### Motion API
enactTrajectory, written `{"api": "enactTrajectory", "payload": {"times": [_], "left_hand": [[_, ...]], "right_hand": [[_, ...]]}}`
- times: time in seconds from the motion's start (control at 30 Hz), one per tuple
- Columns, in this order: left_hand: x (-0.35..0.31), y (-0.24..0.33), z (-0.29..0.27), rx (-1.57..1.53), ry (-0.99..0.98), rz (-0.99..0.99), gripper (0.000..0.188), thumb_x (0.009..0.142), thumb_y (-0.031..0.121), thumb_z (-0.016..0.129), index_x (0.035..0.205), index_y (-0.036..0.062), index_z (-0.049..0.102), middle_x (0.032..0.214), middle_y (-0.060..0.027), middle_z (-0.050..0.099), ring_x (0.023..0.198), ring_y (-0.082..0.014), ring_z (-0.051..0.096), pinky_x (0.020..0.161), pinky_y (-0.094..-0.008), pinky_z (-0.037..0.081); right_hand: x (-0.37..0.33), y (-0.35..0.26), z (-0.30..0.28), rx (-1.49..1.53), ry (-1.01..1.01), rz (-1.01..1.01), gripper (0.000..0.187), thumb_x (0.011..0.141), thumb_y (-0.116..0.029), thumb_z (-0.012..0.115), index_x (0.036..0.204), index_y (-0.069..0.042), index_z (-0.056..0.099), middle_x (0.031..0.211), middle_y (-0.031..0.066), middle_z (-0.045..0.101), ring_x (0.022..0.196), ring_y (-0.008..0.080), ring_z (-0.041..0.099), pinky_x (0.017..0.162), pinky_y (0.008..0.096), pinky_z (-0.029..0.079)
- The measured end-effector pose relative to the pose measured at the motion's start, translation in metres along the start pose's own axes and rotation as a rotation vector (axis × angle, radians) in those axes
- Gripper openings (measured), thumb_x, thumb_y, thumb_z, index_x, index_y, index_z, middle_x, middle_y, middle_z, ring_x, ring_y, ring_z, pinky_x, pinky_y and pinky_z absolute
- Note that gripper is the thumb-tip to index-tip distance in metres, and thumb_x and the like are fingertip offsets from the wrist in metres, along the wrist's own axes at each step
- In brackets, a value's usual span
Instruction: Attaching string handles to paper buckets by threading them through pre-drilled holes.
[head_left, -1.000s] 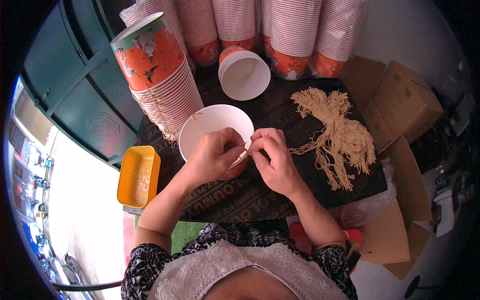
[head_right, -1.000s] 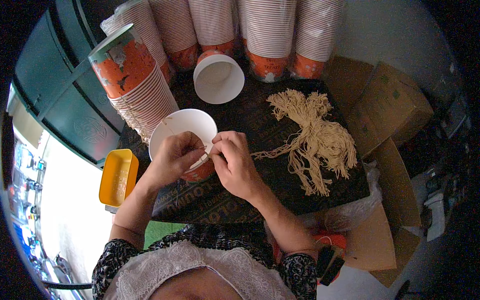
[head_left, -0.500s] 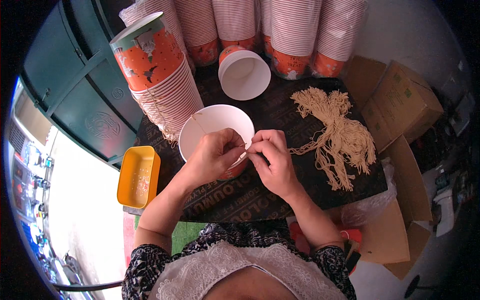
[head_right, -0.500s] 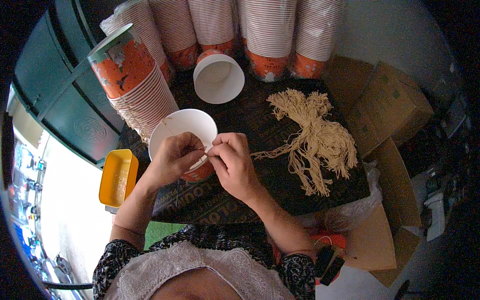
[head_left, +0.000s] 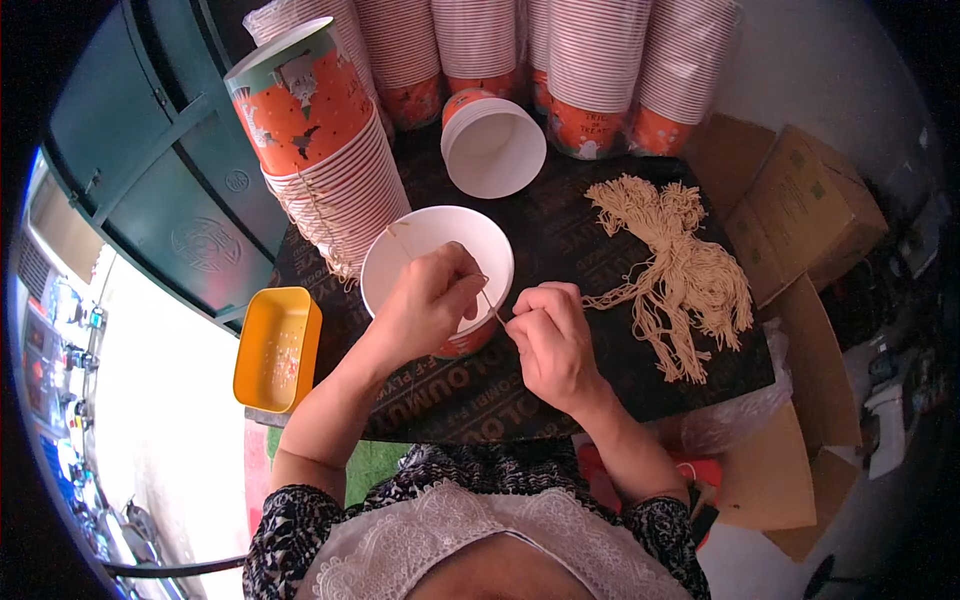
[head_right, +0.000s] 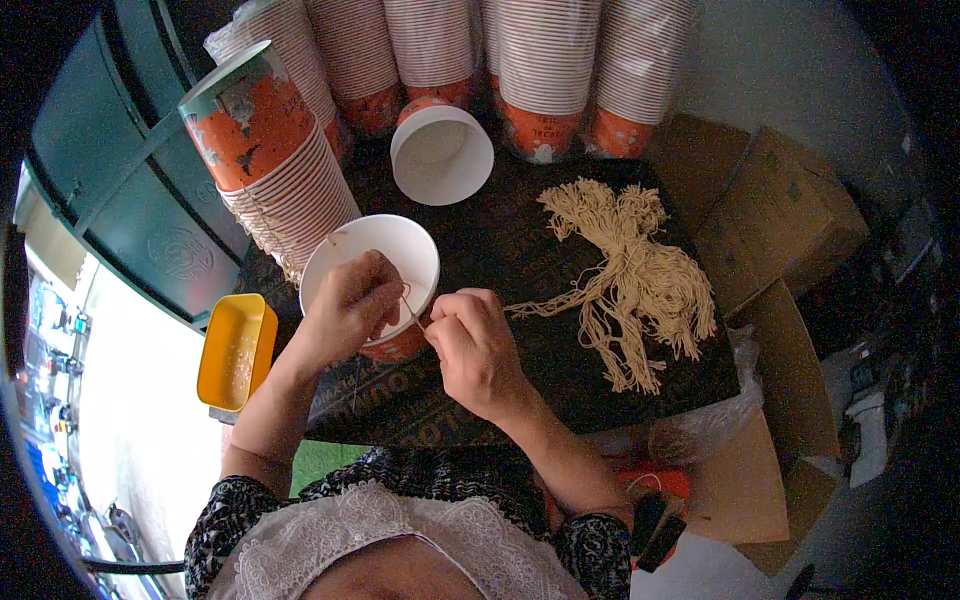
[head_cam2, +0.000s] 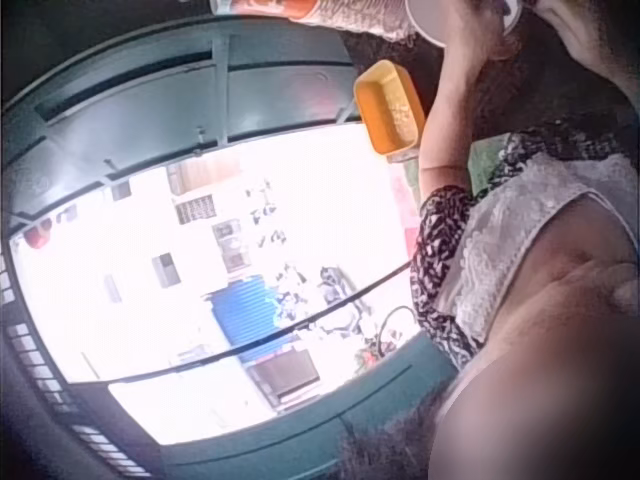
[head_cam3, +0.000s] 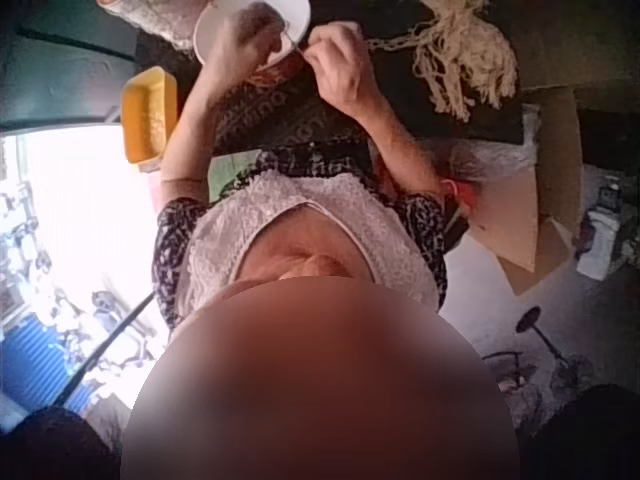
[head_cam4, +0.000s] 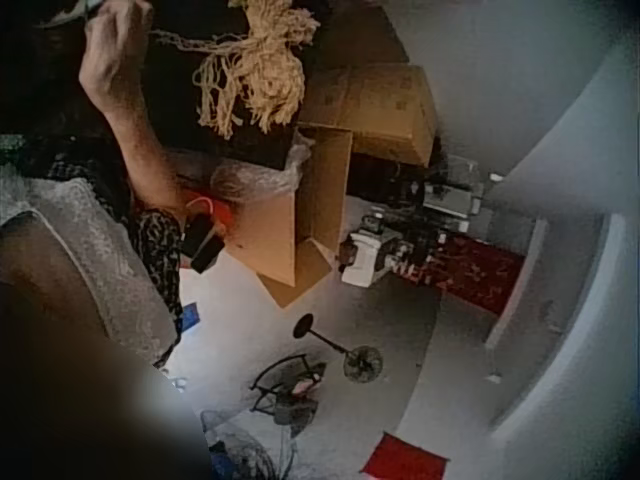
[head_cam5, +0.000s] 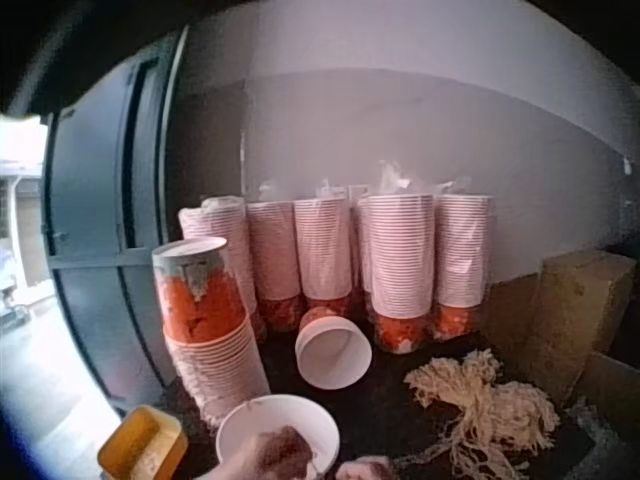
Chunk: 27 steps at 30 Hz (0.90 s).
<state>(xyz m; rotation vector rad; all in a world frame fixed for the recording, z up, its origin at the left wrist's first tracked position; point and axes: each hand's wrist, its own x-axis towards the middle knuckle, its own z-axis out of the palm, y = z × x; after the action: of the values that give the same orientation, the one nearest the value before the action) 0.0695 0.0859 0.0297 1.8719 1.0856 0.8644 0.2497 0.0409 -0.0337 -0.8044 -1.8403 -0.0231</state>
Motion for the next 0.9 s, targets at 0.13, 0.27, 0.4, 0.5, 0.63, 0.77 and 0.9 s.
{"api": "enactTrajectory", "payload": {"times": [0.13,0.27,0.4,0.5,0.63,0.77,0.9], "left_hand": [[-0.001,0.000,0.001,0.078,0.028,-0.012,0.012,0.089,0.008,0.060,0.084,-0.0033,0.058,0.065,-0.0126,0.064,0.058,-0.0204,0.065,0.055,-0.0328,0.049],[-0.001,-0.004,0.001,0.187,0.080,0.060,0.012,0.087,0.007,0.061,0.082,-0.0029,0.057,0.066,-0.0180,0.063,0.060,-0.0300,0.066,0.056,-0.0383,0.050],[0.004,-0.014,-0.002,0.303,0.156,0.112,0.012,0.085,0.007,0.063,0.081,-0.0029,0.056,0.068,-0.0206,0.064,0.063,-0.0361,0.066,0.057,-0.0416,0.050],[0.002,-0.012,-0.004,0.338,0.124,0.119,0.013,0.093,0.007,0.058,0.083,0.0004,0.055,0.061,-0.0041,0.058,0.052,-0.0114,0.054,0.048,-0.0265,0.043],[0.004,-0.006,-0.008,0.182,0.094,0.117,0.016,0.083,0.007,0.067,0.091,-0.0048,0.059,0.071,-0.0165,0.065,0.062,-0.0274,0.066,0.057,-0.0371,0.051],[-0.002,0.007,-0.002,-0.218,-0.036,0.060,0.012,0.086,0.004,0.067,0.091,-0.0051,0.061,0.070,-0.0039,0.063,0.060,-0.0090,0.059,0.051,-0.0263,0.047],[-0.005,0.007,0.002,-0.370,-0.121,-0.056,0.009,0.090,0.004,0.064,0.090,-0.0042,0.061,0.070,0.0001,0.059,0.059,-0.0047,0.055,0.048,-0.0208,0.042]], "right_hand": [[-0.003,-0.001,-0.003,-0.010,-0.055,-0.026,0.014,0.078,0.005,0.061,0.084,-0.001,0.051,0.097,0.0123,0.053,0.092,0.0306,0.053,0.079,0.0395,0.046],[-0.006,0.001,-0.002,0.044,-0.042,-0.047,0.012,0.079,0.006,0.059,0.084,-0.001,0.050,0.096,0.0130,0.052,0.091,0.0304,0.053,0.079,0.0391,0.046],[-0.009,0.002,-0.001,0.107,-0.053,-0.049,0.014,0.080,0.007,0.059,0.086,-0.001,0.050,0.096,0.0132,0.052,0.089,0.0297,0.053,0.078,0.0389,0.046],[-0.009,0.000,0.000,0.130,-0.058,0.000,0.015,0.081,0.007,0.060,0.089,0.000,0.050,0.099,0.0147,0.053,0.089,0.0301,0.054,0.078,0.0391,0.047],[-0.004,-0.003,0.002,0.216,-0.034,0.130,0.018,0.081,0.008,0.063,0.094,0.001,0.052,0.122,0.0238,0.052,0.104,0.0369,0.058,0.088,0.0421,0.049],[0.005,-0.004,0.005,0.239,-0.012,0.102,0.018,0.082,0.007,0.062,0.095,0.001,0.052,0.128,0.0267,0.051,0.109,0.0393,0.059,0.091,0.0425,0.049],[0.007,-0.005,0.012,0.334,0.029,0.094,0.017,0.083,0.007,0.060,0.096,0.000,0.052,0.125,0.0275,0.054,0.110,0.0396,0.060,0.091,0.0414,0.049]]}}
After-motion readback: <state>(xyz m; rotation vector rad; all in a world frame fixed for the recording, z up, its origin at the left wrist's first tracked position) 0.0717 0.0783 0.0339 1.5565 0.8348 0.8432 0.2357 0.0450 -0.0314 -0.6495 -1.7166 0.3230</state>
